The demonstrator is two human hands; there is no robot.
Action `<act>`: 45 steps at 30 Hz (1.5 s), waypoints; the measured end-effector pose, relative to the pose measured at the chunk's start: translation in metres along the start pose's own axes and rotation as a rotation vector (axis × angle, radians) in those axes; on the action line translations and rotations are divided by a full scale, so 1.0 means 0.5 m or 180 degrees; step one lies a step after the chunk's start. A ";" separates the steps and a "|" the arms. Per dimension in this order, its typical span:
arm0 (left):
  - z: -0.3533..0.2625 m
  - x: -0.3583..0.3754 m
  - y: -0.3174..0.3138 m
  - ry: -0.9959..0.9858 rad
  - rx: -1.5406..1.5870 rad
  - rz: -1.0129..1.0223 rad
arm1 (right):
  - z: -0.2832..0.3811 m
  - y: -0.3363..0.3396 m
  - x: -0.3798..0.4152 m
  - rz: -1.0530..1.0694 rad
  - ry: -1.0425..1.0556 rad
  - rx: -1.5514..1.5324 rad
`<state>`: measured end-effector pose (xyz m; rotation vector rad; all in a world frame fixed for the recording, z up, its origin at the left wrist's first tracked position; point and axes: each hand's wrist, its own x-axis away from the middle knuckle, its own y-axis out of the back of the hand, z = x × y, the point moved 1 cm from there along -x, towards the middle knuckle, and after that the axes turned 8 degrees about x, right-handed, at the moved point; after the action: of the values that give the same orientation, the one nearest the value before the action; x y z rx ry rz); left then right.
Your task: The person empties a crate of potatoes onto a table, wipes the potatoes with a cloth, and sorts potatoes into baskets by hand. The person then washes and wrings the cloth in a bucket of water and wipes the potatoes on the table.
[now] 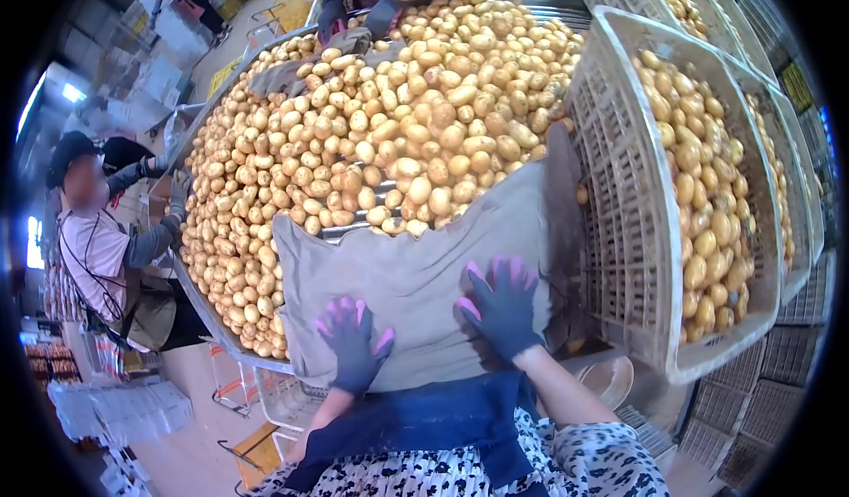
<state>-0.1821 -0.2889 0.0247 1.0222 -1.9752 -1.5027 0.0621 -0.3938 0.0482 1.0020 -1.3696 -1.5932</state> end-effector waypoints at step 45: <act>0.151 -0.298 0.054 0.0607 0.1776 0.0329 | -0.126 0.046 -0.141 -0.0516 -0.1480 -0.1728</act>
<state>-0.1523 -0.1231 0.0395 1.1996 -2.3144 -0.7721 0.1484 -0.3540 0.0692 0.4347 -1.0509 -2.2581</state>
